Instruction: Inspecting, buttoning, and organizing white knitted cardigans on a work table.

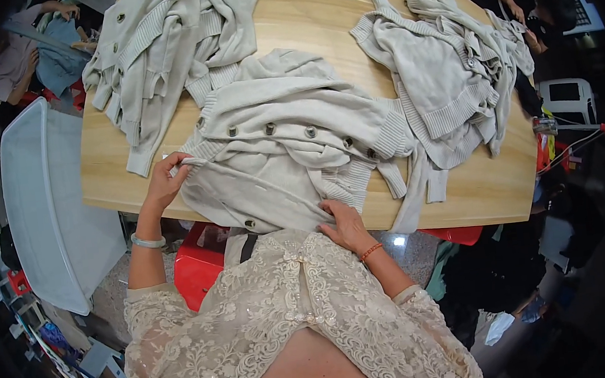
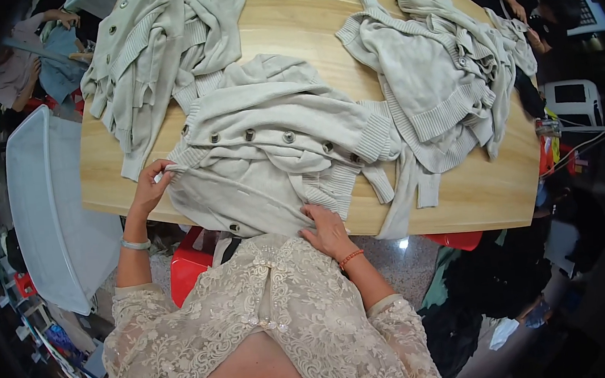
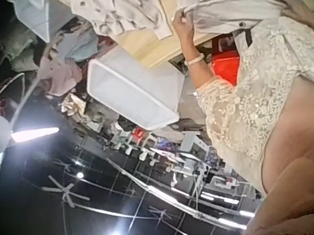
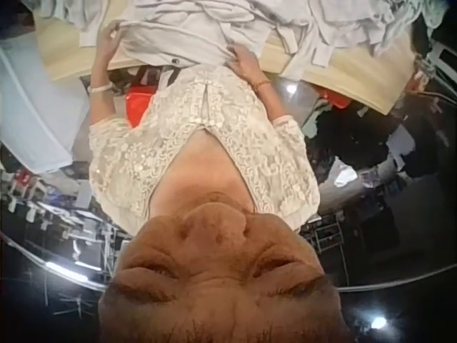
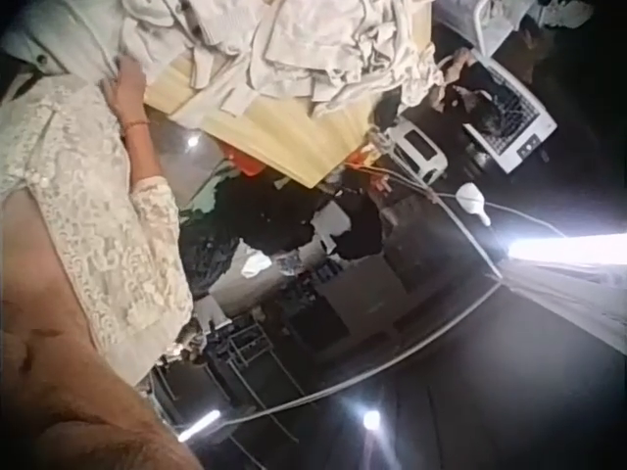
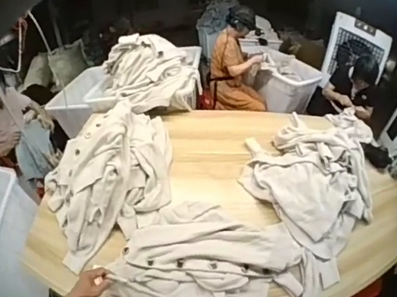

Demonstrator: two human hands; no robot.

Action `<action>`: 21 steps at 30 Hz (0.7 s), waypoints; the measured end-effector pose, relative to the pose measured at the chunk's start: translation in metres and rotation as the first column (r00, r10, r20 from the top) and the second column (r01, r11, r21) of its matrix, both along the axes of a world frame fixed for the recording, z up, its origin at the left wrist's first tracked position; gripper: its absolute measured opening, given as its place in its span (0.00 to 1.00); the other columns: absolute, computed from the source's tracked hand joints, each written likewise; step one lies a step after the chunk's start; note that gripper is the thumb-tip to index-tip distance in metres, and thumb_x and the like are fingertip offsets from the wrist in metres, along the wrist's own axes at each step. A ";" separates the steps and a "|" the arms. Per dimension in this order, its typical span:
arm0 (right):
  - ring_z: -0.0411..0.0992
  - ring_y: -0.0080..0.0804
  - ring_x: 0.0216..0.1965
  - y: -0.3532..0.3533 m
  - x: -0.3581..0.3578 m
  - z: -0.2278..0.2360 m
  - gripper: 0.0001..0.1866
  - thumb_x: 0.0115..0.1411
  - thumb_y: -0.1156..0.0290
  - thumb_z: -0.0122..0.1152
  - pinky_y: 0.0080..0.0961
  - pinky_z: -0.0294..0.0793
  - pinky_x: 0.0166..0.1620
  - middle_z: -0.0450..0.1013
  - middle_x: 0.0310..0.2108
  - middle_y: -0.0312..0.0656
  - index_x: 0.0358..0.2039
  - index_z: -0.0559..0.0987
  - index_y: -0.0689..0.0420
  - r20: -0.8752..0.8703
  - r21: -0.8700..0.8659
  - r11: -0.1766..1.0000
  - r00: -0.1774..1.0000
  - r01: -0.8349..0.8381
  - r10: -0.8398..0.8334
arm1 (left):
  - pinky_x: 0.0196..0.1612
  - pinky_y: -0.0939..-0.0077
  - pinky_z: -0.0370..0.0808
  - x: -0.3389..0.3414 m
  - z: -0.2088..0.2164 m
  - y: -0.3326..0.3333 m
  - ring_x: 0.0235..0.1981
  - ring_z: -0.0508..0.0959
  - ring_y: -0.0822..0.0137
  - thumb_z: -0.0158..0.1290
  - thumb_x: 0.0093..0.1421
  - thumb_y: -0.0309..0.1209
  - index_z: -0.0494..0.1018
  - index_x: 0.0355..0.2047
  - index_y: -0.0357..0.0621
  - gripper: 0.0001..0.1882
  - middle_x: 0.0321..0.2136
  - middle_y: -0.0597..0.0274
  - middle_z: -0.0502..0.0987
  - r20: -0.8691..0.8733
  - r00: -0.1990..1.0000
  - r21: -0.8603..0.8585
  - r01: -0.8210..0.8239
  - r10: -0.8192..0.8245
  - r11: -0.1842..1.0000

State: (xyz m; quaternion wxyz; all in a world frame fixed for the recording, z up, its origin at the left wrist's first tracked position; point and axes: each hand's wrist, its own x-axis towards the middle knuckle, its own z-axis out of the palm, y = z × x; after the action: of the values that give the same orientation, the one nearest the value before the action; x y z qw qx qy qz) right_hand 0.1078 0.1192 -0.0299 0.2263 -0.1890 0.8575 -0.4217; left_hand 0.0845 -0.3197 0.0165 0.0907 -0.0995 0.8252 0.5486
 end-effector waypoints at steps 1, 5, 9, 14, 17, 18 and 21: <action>0.72 0.46 0.41 -0.002 0.002 -0.002 0.17 0.52 0.67 0.61 0.39 0.69 0.43 0.74 0.38 0.48 0.42 0.74 0.57 -0.014 0.128 0.987 0.995 -0.097 0.099 | 0.37 0.83 0.68 -0.001 0.001 0.000 0.31 0.70 0.78 0.50 0.56 0.23 0.73 0.36 0.35 0.08 0.29 0.69 0.74 -0.031 0.999 -0.028 0.007 -0.007 1.000; 0.73 0.52 0.37 0.011 0.005 0.008 0.18 0.53 0.61 0.60 0.41 0.71 0.41 0.75 0.34 0.51 0.40 0.76 0.59 0.200 0.256 0.944 0.966 -0.210 0.161 | 0.36 0.85 0.67 -0.002 0.001 -0.005 0.31 0.69 0.80 0.49 0.58 0.23 0.72 0.37 0.36 0.07 0.29 0.70 0.74 -0.035 0.999 0.014 -0.032 0.033 0.999; 0.70 0.26 0.26 0.069 -0.026 0.051 0.15 0.52 0.61 0.64 0.26 0.70 0.33 0.74 0.23 0.41 0.31 0.79 0.60 0.220 0.167 0.975 0.958 0.149 -0.184 | 0.35 0.86 0.67 0.001 -0.008 -0.009 0.29 0.69 0.81 0.50 0.59 0.24 0.73 0.36 0.37 0.06 0.28 0.71 0.73 0.034 0.998 0.107 -0.064 0.061 0.992; 0.71 0.39 0.36 0.085 -0.078 0.093 0.13 0.51 0.70 0.62 0.30 0.67 0.39 0.73 0.34 0.41 0.39 0.77 0.55 -0.636 0.436 0.746 0.759 0.503 -0.141 | 0.29 0.85 0.68 -0.011 -0.031 0.013 0.24 0.68 0.81 0.55 0.54 0.25 0.73 0.34 0.37 0.07 0.23 0.71 0.74 0.021 1.000 0.056 -0.008 0.007 0.998; 0.69 0.44 0.38 0.037 -0.093 0.096 0.17 0.49 0.74 0.61 0.35 0.68 0.43 0.71 0.37 0.43 0.43 0.75 0.54 -0.775 0.217 0.837 0.611 0.501 -0.164 | 0.28 0.84 0.68 -0.018 -0.036 0.020 0.23 0.69 0.80 0.56 0.53 0.26 0.72 0.34 0.37 0.08 0.23 0.69 0.74 0.001 0.995 0.065 -0.100 0.100 0.993; 0.70 0.43 0.37 0.013 -0.091 0.093 0.17 0.50 0.75 0.60 0.33 0.69 0.40 0.71 0.38 0.44 0.43 0.74 0.55 -0.561 0.164 0.868 0.768 0.469 -0.309 | 0.28 0.85 0.68 -0.019 -0.035 0.019 0.24 0.69 0.82 0.58 0.54 0.25 0.72 0.32 0.39 0.07 0.24 0.71 0.73 -0.004 0.996 0.066 -0.086 0.087 0.994; 0.72 0.38 0.43 -0.088 -0.078 0.069 0.19 0.51 0.78 0.59 0.27 0.75 0.38 0.71 0.44 0.45 0.46 0.73 0.56 -0.287 -0.141 0.949 0.906 0.281 -0.311 | 0.28 0.83 0.70 -0.018 -0.028 0.016 0.24 0.70 0.80 0.58 0.53 0.28 0.73 0.32 0.38 0.08 0.22 0.68 0.74 -0.035 0.999 0.081 -0.006 0.009 0.997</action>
State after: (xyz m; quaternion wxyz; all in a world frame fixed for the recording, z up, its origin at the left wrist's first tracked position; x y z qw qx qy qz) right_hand 0.0303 0.0312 0.0387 0.0150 -0.1301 0.8795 -0.4575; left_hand 0.0668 -0.3039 -0.0116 0.0783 -0.0892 0.8033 0.5836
